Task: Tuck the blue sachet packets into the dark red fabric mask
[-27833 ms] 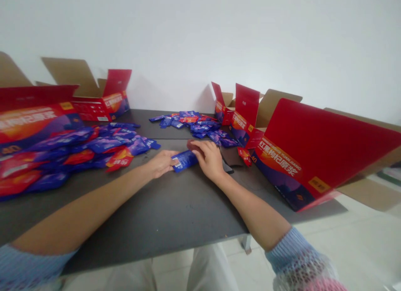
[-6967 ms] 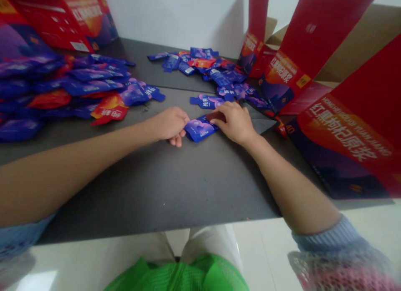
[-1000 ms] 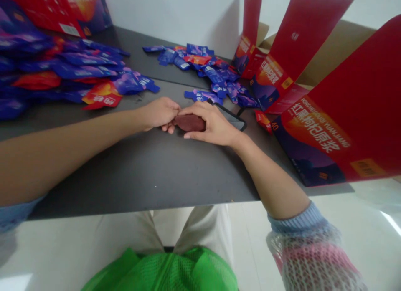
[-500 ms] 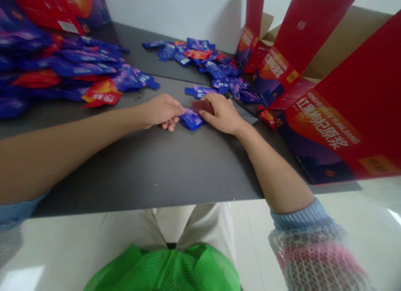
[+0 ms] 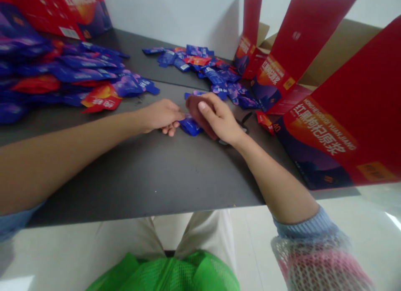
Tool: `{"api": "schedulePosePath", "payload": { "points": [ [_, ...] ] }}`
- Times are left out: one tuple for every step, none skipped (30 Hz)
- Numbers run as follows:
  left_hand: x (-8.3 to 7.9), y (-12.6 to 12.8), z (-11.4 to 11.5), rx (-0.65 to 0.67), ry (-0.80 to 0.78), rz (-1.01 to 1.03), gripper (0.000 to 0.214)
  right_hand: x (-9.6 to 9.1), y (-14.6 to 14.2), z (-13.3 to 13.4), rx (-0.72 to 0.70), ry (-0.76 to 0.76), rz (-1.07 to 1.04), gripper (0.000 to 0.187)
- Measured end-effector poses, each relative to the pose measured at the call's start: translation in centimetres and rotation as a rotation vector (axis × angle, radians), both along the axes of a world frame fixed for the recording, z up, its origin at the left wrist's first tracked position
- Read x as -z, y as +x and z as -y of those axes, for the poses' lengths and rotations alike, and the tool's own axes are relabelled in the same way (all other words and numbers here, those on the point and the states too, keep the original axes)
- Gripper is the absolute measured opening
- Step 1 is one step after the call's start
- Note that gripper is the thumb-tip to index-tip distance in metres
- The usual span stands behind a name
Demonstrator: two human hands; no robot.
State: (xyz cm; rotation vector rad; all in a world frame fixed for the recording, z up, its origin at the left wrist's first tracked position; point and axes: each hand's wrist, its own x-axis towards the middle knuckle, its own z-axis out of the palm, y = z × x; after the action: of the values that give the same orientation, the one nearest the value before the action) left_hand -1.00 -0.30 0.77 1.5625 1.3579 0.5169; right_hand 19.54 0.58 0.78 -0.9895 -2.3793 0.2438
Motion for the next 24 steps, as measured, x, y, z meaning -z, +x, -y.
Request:
{"api": "schedulePosePath", "payload": {
  "points": [
    [-0.1,0.1,0.1,-0.006,0.003,-0.014,0.026,-0.2,-0.3,0.5,-0.078,-0.018,0.041,0.048],
    [-0.2,0.2,0.2,-0.012,0.007,-0.033,0.024,-0.2,-0.5,0.9,-0.131,-0.027,0.075,0.048],
    [-0.2,0.2,0.2,-0.018,0.012,-0.048,0.022,-0.2,-0.6,1.1,-0.157,-0.028,0.101,0.047],
    [-0.2,0.3,0.2,-0.019,0.014,-0.055,0.022,-0.2,-0.6,1.1,-0.157,-0.024,0.117,0.047],
    [-0.2,0.3,0.2,-0.015,0.013,-0.054,0.023,-0.1,-0.4,0.9,-0.142,-0.021,0.13,0.047],
    [-0.1,0.3,0.1,-0.009,0.009,-0.045,0.024,0.0,-0.2,0.7,-0.12,-0.022,0.145,0.046],
    [0.0,0.2,0.0,-0.002,0.005,-0.033,0.025,0.0,0.0,0.3,-0.089,-0.023,0.162,0.046],
    [0.1,0.2,-0.1,0.005,0.003,-0.022,0.026,0.1,0.3,0.0,-0.049,-0.02,0.179,0.045],
    [0.2,0.1,-0.1,0.011,0.002,-0.014,0.027,0.2,0.5,-0.3,-0.003,-0.014,0.196,0.044],
    [0.3,0.0,-0.2,0.014,0.003,-0.009,0.028,0.3,0.7,-0.6,0.042,-0.007,0.213,0.043],
    [0.4,0.0,-0.3,0.013,0.003,-0.005,0.03,0.3,0.8,-0.8,0.082,-0.001,0.231,0.043],
    [0.4,-0.1,-0.3,0.011,0.002,0.001,0.032,0.4,0.9,-0.9,0.117,0.005,0.247,0.042],
    [0.5,-0.1,-0.3,0.009,-0.001,0.008,0.034,0.4,1.0,-1.0,0.151,0.01,0.262,0.041],
    [0.5,-0.2,-0.3,0.007,-0.005,0.015,0.035,0.5,1.0,-1.1,0.184,0.014,0.274,0.04],
    [0.5,-0.2,-0.3,0.005,-0.009,0.024,0.037,0.5,1.0,-1.2,0.217,0.015,0.284,0.039],
    [0.6,-0.3,-0.4,0.005,-0.011,0.033,0.037,0.5,1.0,-1.2,0.249,0.015,0.291,0.038],
    [0.6,-0.3,-0.4,0.007,-0.01,0.038,0.037,0.6,1.0,-1.3,0.28,0.012,0.295,0.036],
    [0.6,-0.4,-0.4,0.01,-0.01,0.043,0.038,0.7,1.0,-1.3,0.305,0.008,0.297,0.034],
    [0.7,-0.4,-0.4,0.013,-0.009,0.045,0.038,0.7,1.0,-1.4,0.325,0.003,0.294,0.033],
    [0.7,-0.5,-0.4,0.014,-0.009,0.047,0.038,0.8,1.1,-1.5,0.342,0.0,0.284,0.031],
    [0.7,-0.5,-0.4,0.015,-0.009,0.047,0.037,0.9,1.2,-1.7,0.352,-0.001,0.262,0.03],
    [0.7,-0.5,-0.4,0.015,-0.007,0.046,0.036,0.9,1.3,-1.9,0.344,-0.001,0.229,0.029],
    [0.7,-0.5,-0.3,0.01,-0.004,0.045,0.035,0.9,1.3,-2.0,0.314,0.002,0.188,0.03],
    [0.6,-0.5,-0.3,0.005,0.003,0.045,0.033,0.9,1.4,-2.1,0.267,0.01,0.138,0.031]
  ]
}}
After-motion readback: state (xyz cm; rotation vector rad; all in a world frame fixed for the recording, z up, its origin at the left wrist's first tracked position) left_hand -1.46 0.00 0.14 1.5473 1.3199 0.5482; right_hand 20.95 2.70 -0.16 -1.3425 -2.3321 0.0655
